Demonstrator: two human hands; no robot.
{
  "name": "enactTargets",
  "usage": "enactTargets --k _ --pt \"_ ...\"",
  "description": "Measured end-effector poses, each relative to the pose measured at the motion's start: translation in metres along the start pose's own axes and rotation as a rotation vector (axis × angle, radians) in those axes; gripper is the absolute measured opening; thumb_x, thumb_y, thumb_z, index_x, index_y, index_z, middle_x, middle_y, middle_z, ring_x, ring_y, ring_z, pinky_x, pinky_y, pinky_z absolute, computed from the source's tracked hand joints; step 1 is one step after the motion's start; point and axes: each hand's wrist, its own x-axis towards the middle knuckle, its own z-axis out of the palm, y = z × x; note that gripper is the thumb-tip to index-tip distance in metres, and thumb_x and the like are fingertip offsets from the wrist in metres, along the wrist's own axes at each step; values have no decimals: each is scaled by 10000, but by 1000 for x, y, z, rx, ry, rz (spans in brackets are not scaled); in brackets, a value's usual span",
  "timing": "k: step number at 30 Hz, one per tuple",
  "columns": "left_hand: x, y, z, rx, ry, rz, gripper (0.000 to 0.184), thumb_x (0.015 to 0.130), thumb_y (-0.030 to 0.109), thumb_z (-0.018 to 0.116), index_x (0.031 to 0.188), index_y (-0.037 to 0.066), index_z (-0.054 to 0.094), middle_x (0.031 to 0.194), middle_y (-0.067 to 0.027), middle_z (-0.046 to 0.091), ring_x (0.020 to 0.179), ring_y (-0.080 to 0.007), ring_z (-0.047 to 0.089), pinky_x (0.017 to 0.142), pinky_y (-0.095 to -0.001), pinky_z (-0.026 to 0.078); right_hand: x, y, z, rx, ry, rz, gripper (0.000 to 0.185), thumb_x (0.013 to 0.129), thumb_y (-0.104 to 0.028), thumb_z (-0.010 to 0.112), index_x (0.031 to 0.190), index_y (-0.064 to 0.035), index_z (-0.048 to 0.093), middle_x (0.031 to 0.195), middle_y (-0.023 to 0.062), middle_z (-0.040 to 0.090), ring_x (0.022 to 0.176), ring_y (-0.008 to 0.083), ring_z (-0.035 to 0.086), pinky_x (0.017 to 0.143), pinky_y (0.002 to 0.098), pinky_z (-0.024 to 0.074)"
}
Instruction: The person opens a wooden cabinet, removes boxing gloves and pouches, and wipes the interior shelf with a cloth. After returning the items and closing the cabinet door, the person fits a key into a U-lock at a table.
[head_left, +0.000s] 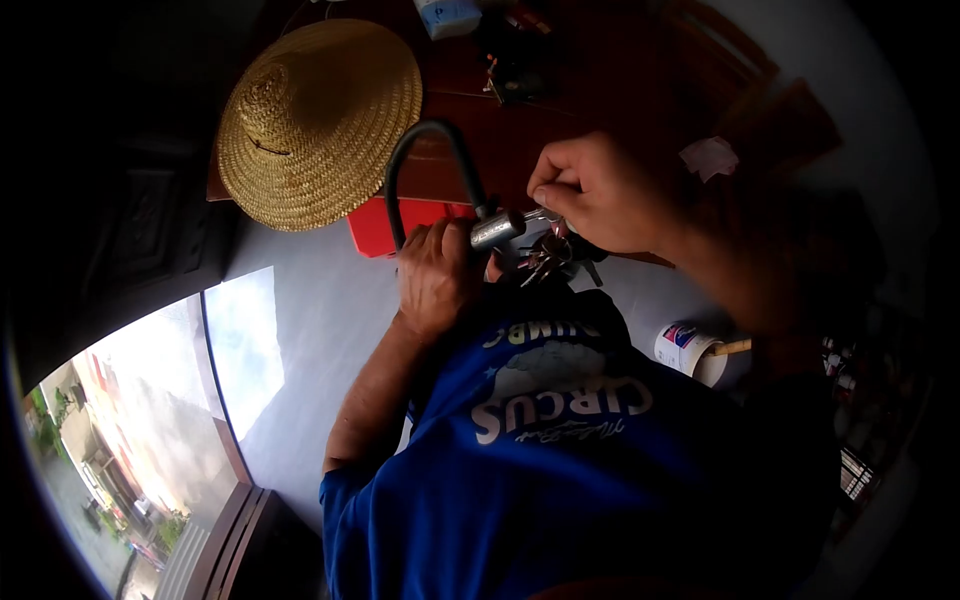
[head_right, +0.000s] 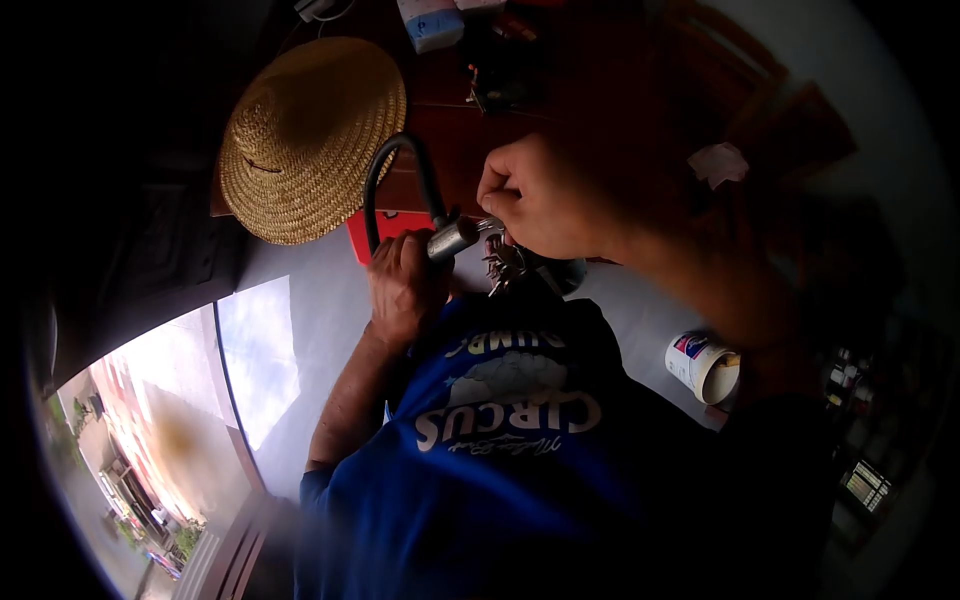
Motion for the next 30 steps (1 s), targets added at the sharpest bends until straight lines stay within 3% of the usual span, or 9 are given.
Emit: enactTargets --k 2,8,17,24,30 --pt "1 -4 8 10 -58 21 320 760 81 754 1019 7 582 838 -162 623 723 -372 620 655 -469 501 1 10 0 -12 -20 31 85 980 -39 629 951 36 658 688 92 702 600 96 644 545 254 490" --pt "5 -7 32 -10 -141 32 340 759 101 760 1037 12 585 854 -166 641 754 -383 634 664 -472 515 2 41 15 42 77 176 77 980 -13 608 933 36 645 708 81 689 600 113 656 536 263 517" --pt "8 -25 68 116 -115 220 257 822 104 664 1045 -3 594 905 -172 644 728 -354 639 682 -446 527 -3 120 27 784 70 453 185 927 4 582 1074 86 659 882 109 687 712 132 666 671 249 572" --pt "-14 -31 97 46 -269 93 228 824 117 662 1025 27 604 881 -152 658 731 -336 647 683 -440 532 -18 158 48 942 237 736 188 886 21 594 1053 50 675 879 130 685 768 172 692 671 268 574" --pt "-16 -31 99 -36 -574 -73 247 853 137 677 1073 41 621 887 -174 693 797 -356 701 749 -467 570 -34 190 67 999 50 796 235 932 -9 551 1111 46 692 957 123 716 768 130 683 678 243 539"
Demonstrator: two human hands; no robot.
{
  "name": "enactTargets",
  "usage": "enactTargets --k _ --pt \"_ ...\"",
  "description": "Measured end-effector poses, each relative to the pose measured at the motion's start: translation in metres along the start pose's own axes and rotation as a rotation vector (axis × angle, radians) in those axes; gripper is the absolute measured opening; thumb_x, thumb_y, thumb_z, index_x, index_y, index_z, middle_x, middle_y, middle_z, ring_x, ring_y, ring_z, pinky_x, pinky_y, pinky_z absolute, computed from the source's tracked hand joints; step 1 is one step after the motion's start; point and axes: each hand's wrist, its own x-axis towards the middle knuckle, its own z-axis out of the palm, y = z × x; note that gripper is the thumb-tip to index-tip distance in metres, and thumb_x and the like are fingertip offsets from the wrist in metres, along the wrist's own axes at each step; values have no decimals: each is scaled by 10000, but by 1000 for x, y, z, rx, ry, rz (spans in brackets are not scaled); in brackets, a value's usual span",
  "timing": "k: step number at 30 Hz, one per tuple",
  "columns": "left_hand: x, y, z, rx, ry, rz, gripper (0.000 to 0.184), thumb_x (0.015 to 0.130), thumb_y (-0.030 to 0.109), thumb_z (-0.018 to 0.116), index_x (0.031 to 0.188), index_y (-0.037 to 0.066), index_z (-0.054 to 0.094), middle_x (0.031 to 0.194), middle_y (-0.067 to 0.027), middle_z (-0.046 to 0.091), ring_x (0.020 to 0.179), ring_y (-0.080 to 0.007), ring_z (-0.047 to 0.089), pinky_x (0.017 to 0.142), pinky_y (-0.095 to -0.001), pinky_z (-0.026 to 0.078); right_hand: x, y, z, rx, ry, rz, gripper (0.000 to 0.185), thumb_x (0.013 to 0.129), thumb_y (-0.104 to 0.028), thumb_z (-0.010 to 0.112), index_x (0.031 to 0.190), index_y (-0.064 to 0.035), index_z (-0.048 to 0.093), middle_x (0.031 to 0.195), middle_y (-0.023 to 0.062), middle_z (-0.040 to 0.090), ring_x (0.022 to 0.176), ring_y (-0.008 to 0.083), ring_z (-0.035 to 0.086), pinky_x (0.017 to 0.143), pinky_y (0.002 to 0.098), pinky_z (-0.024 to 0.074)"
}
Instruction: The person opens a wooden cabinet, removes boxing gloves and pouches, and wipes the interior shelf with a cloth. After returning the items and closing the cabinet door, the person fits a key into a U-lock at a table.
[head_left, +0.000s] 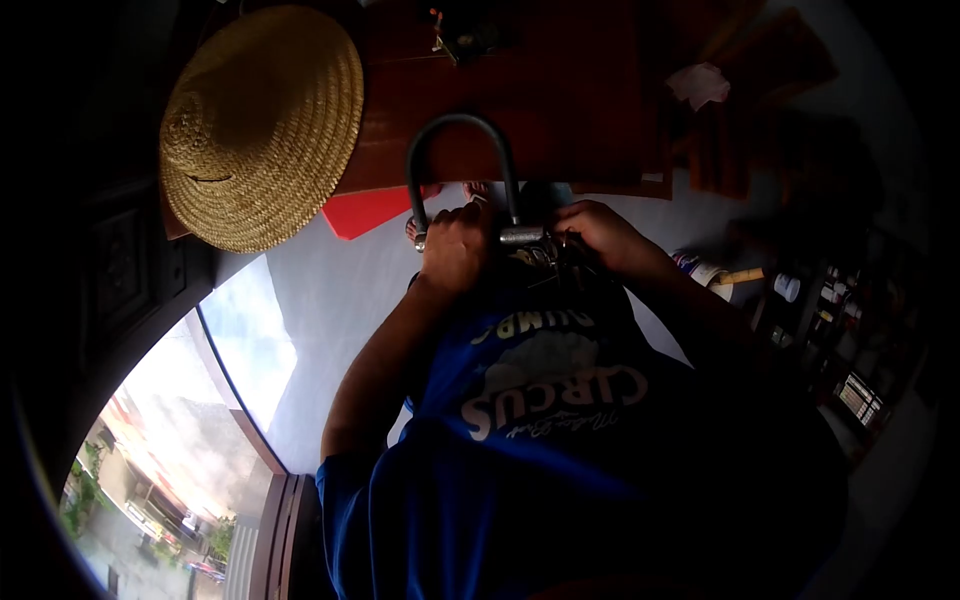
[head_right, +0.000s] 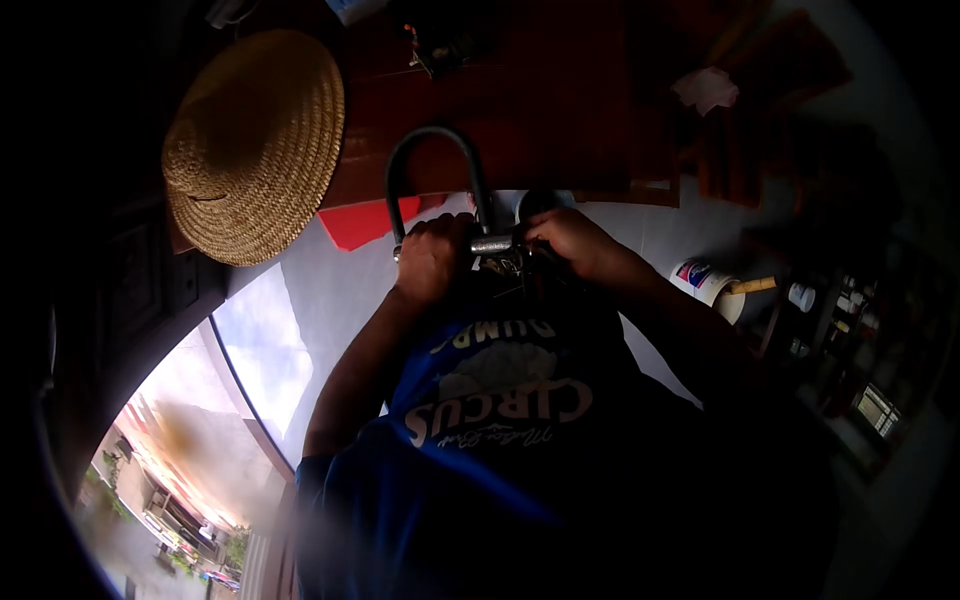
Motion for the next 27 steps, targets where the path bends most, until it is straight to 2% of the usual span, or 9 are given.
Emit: enactTargets --k 5,9,10,12,15,19,22,25,27 --pt "12 -7 -13 -226 -250 -18 562 857 307 764 1317 36 586 981 -200 719 892 -380 723 826 -468 586 -8 -3 1 -44 13 -109 288 940 -34 554 1179 37 699 921 91 721 740 107 667 680 232 526" --pt "36 -4 -38 -418 -576 -102 861 837 536 788 1467 38 479 1174 -212 687 1150 -353 663 1015 -452 540 -5 -8 -9 -105 -61 -126 304 946 -70 538 1174 45 702 856 67 711 711 82 652 675 238 527" --pt "45 -4 -43 -517 -653 -161 797 892 566 726 1438 25 514 1247 -206 664 1170 -336 643 998 -426 528 -6 -9 -10 -130 -78 -135 305 943 -69 538 1173 46 702 858 70 713 713 83 654 676 237 528" --pt "61 -8 -43 -940 -698 -345 583 959 407 696 1362 -4 598 1296 -256 655 1245 -379 612 1039 -487 493 -9 -15 -11 -180 -113 -161 308 937 -67 537 1172 49 700 863 76 716 716 86 658 678 235 530" --pt "62 6 -49 -1060 -354 -557 522 994 427 646 1269 -16 671 1217 -242 697 1148 -338 667 982 -441 517 -13 -21 -6 -169 -63 -137 312 927 -57 534 1166 60 696 871 89 726 731 104 675 698 237 536" --pt "73 5 -47 -760 -193 -396 470 978 411 676 1131 -28 741 997 -190 763 904 -231 728 857 -347 554 -11 -19 -8 -263 -120 -137 317 916 -48 541 1168 72 692 864 94 727 719 110 672 685 243 533" --pt "84 4 -42 -745 -159 -459 440 981 402 674 1102 -13 755 962 -198 765 884 -213 731 823 -347 554 -13 -21 -9 -354 -93 -198 314 913 -52 554 1165 71 695 834 87 714 680 107 649 643 244 514" --pt "98 -8 -28 -774 149 -447 318 972 307 704 943 0 783 724 -140 735 629 -164 686 618 -326 528 -28 -28 -10 -425 -82 -218 310 916 -60 554 1157 67 702 801 74 693 654 97 625 619 242 494" --pt "109 -17 -41 -984 233 -725 293 958 281 727 934 -7 773 737 -93 727 657 -136 652 623 -317 514 -35 -29 -11 -338 -33 -214 309 916 -66 552 1151 62 706 788 64 683 649 90 614 617 240 485"
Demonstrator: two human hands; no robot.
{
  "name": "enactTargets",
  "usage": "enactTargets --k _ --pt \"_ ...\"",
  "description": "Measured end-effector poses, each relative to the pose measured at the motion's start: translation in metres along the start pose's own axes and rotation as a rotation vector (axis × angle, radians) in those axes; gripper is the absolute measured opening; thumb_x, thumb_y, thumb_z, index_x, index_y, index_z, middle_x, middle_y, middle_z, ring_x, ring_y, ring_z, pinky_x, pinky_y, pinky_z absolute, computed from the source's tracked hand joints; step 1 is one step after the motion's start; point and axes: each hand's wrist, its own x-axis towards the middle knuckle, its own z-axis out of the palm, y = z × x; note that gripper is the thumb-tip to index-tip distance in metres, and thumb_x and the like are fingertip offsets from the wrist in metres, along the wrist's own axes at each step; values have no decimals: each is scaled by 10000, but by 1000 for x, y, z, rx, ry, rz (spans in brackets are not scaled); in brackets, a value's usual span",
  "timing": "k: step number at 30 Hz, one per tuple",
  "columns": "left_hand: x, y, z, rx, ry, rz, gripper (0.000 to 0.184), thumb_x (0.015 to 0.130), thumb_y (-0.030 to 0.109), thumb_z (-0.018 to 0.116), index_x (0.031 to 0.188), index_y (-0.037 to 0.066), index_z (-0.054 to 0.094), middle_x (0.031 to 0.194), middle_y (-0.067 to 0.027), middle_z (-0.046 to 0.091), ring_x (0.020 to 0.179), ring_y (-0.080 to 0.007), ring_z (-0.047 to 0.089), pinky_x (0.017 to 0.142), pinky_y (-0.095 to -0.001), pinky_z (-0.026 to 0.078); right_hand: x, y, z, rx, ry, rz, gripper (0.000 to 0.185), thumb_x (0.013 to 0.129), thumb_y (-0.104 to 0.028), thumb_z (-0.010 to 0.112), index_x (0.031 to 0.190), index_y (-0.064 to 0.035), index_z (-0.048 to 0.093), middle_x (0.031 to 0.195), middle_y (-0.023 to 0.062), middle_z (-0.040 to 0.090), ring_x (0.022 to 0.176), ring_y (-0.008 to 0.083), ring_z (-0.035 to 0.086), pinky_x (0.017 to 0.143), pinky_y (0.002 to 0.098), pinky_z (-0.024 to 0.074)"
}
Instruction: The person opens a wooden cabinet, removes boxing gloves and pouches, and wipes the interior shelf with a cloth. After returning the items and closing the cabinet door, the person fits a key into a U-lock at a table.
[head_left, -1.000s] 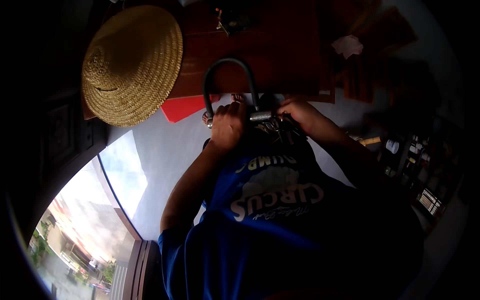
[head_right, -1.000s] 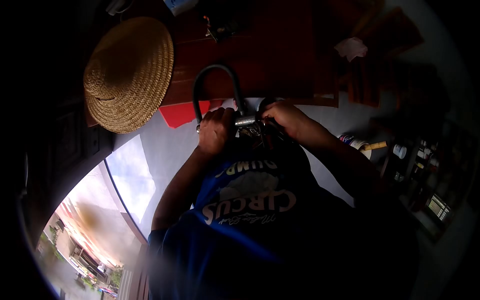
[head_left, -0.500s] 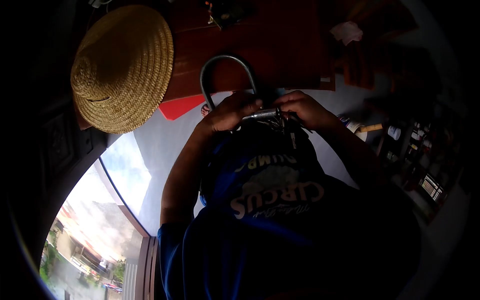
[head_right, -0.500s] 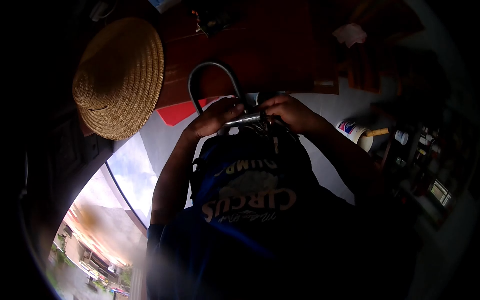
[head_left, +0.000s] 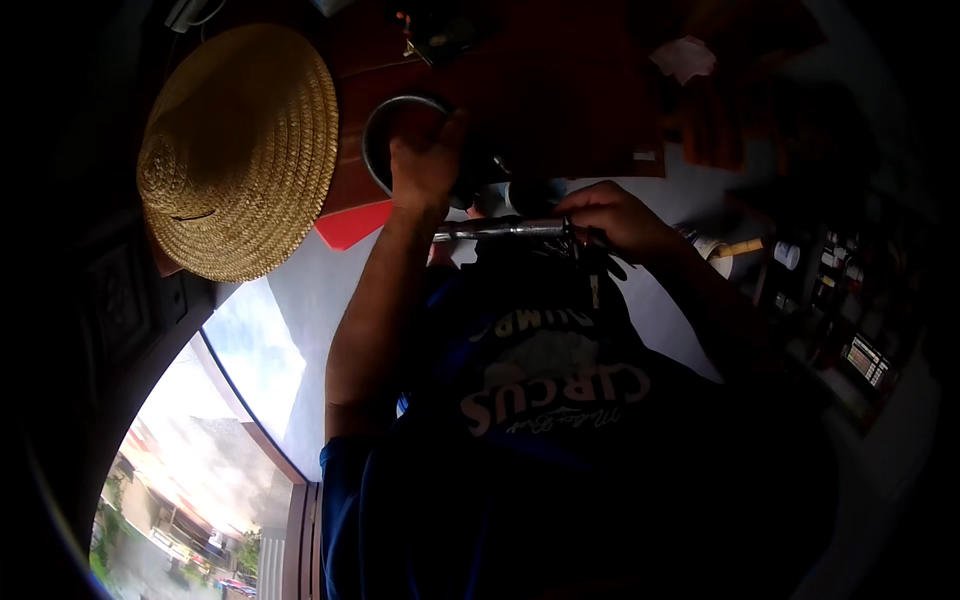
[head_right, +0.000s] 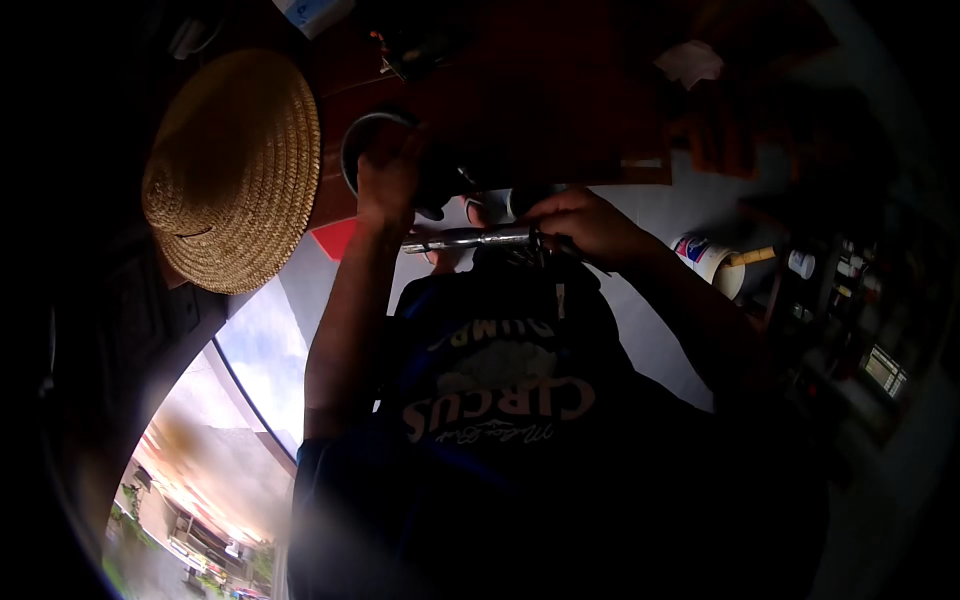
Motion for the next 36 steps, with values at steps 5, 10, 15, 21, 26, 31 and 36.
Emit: enactTargets --k 5,10,15,21,26,31,36 --pt "13 17 -18 -71 -57 86 320 941 283 742 1008 -30 743 901 -107 733 808 -153 659 732 -325 535 -2 10 -14 32 27 -37 302 946 -103 543 1171 26 696 806 50 644 713 95 608 683 259 486" --pt "11 16 -26 -55 -225 73 342 935 280 739 1073 -33 731 968 -126 733 866 -173 693 784 -329 555 -2 1 -10 -13 7 -63 306 963 -135 543 1170 37 690 826 43 651 726 88 609 679 252 485" --pt "1 3 -33 759 -369 915 369 931 280 734 1121 -37 723 1009 -176 745 861 -184 719 799 -337 565 19 -12 -3 45 75 -94 303 953 -125 542 1145 47 702 774 29 660 671 85 598 678 251 493" --pt "-24 22 -15 418 -344 253 410 987 369 677 1002 -31 768 810 -169 752 761 -207 743 710 -337 582 52 -6 -11 207 -13 -89 270 925 -73 578 1125 49 714 856 71 716 714 84 637 681 222 509" --pt "-4 -11 -23 543 -409 531 360 1052 342 565 1126 50 762 833 -216 735 775 -252 746 725 -375 590 52 -13 -12 241 45 -73 255 933 -68 589 1120 46 718 888 81 727 714 92 644 680 224 515" --pt "-33 17 -18 560 -479 273 295 991 283 631 1149 63 749 968 -236 727 855 -324 747 777 -416 589 56 -12 -18 279 67 -67 246 937 -68 599 1118 47 720 898 82 728 717 92 644 680 223 518" --pt "-54 2 -12 704 -356 683 395 777 280 847 1066 37 733 1038 -175 731 982 -311 709 896 -433 543 53 -14 -23 279 -59 -104 252 936 -65 605 1131 52 713 898 90 726 725 95 642 694 228 521"
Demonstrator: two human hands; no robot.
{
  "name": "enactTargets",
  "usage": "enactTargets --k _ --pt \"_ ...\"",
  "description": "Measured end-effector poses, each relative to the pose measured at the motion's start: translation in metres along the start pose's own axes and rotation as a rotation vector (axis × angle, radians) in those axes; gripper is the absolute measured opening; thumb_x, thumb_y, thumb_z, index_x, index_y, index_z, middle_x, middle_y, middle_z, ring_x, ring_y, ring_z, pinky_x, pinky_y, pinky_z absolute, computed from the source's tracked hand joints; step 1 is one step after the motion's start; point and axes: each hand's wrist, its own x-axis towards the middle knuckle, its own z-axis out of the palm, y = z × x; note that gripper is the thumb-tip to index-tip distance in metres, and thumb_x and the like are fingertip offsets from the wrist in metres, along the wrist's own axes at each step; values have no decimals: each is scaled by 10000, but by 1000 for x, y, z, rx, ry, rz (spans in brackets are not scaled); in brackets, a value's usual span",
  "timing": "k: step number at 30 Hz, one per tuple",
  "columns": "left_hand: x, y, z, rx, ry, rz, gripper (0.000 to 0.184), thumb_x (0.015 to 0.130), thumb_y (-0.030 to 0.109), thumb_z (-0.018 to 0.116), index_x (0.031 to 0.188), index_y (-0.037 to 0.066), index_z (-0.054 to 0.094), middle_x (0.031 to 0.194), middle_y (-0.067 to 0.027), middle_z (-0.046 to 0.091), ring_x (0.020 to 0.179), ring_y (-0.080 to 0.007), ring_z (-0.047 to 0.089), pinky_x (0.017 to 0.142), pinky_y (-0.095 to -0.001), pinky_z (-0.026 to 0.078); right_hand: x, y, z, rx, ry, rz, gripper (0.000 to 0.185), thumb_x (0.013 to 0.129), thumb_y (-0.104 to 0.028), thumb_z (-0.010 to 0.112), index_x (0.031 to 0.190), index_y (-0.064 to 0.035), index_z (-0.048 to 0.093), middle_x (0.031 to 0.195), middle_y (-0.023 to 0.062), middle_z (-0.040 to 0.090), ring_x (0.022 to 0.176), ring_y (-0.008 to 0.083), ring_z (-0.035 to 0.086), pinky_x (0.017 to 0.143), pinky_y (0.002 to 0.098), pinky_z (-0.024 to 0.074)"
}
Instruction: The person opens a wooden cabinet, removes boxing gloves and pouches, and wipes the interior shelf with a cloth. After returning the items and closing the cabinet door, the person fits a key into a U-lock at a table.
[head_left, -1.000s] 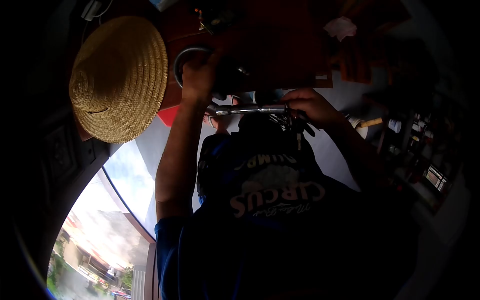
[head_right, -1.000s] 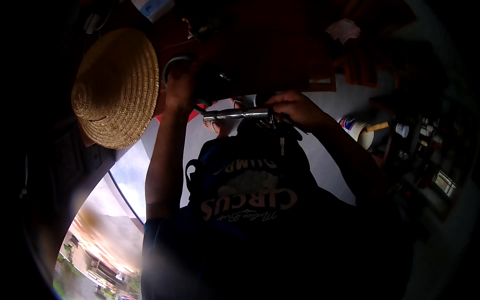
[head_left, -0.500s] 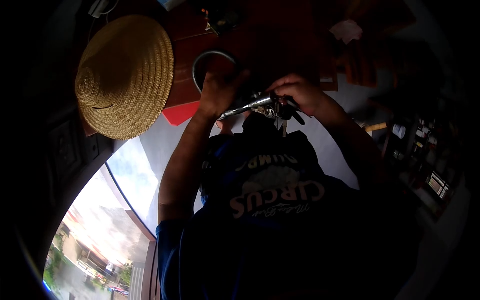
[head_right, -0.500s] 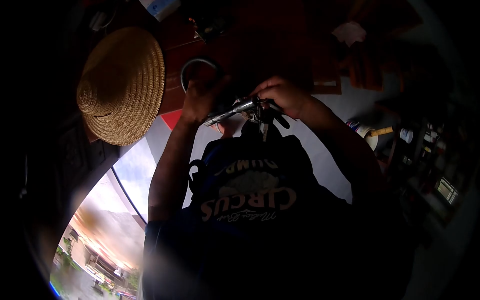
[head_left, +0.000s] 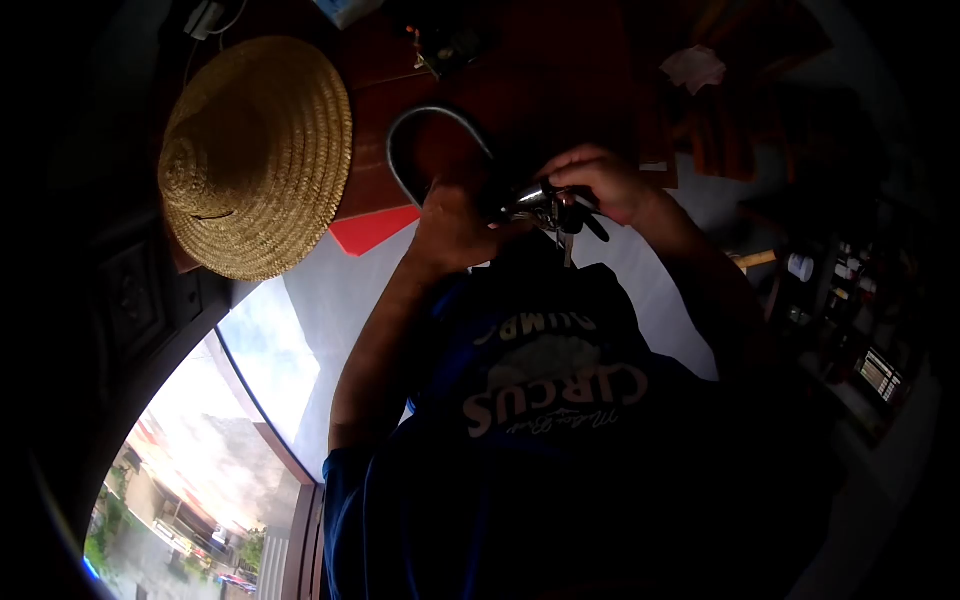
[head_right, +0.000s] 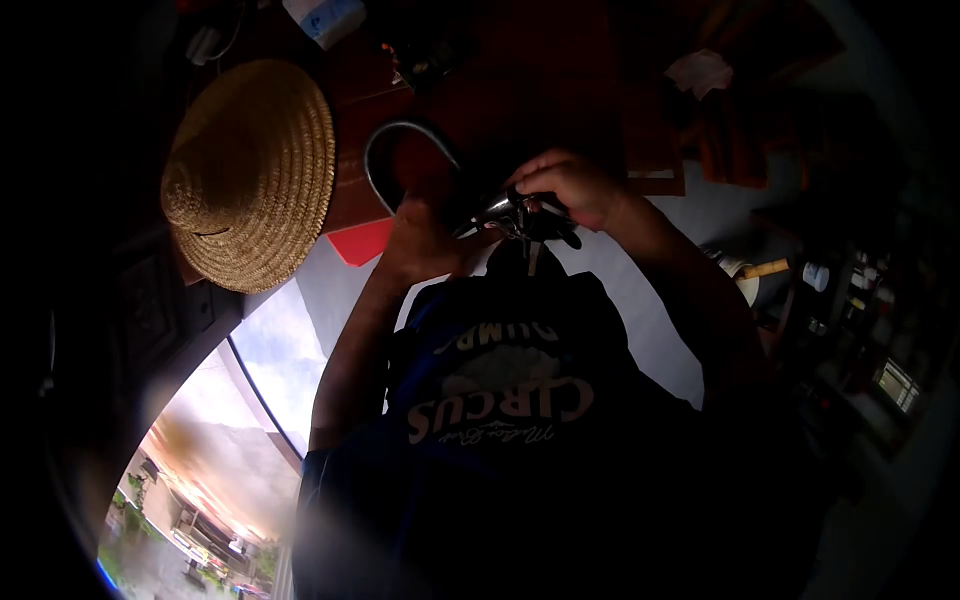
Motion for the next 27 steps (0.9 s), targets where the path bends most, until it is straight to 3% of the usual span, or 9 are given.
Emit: enactTargets --k 3,8,11,13,14,17,22,25,27 --pt "-4 -10 17 173 137 142 311 720 184 819 983 41 734 994 -143 720 1005 -324 670 946 -450 503 2 0 -2 -22 -125 -96 286 923 -43 620 1179 70 682 890 91 726 730 97 639 704 239 524" --pt "-3 -21 30 273 99 158 196 676 82 732 869 45 727 968 -154 688 947 -364 625 901 -470 492 -15 -23 13 -814 -93 -371 309 900 5 642 1208 31 634 885 87 728 753 181 667 734 303 539" --pt "-2 -9 24 239 167 206 199 662 74 707 859 44 716 977 -150 679 971 -368 601 876 -479 489 -23 -28 27 -1203 -1 -472 255 910 -10 666 1154 -26 595 875 111 720 840 268 701 804 353 545" --pt "-6 -10 21 246 129 191 238 703 199 759 895 61 738 1015 -128 690 1023 -349 582 892 -476 486 -24 -21 26 -1333 -1 -602 235 918 -22 671 1135 -36 584 870 119 721 881 274 708 826 356 543" --pt "-7 -11 20 251 114 183 273 723 262 785 913 69 749 1034 -118 695 1049 -339 573 899 -474 484 -27 -22 27 -1332 3 -644 197 921 -15 667 1098 -24 580 862 108 737 875 226 718 799 350 543" --pt "-9 -8 16 273 89 182 258 708 223 759 915 69 748 1025 -116 686 1037 -340 572 866 -476 490 -21 -30 13 -820 -83 -250 190 915 -7 672 1084 -5 586 846 97 744 823 178 706 751 338 533" --pt "-6 -3 17 255 123 186 256 689 163 704 925 72 744 1007 -119 674 1024 -350 568 841 -490 487 -17 -43 9 -916 -169 -226 97 882 0 685 960 27 634 759 88 730 691 121 661 639 286 498" --pt "-10 -9 17 323 183 178 262 684 142 681 930 73 742 1002 -116 672 1016 -350 565 839 -484 483 -22 -50 -23 -723 -244 -129 112 870 3 686 966 30 636 733 89 708 670 89 640 583 240 460" --pt "-14 -18 10 409 285 195 260 681 117 659 923 70 738 988 -111 667 988 -339 562 832 -464 476 -37 -50 -54 -489 -128 -120 107 888 -11 678 978 39 647 763 90 713 621 69 610 555 190 425"
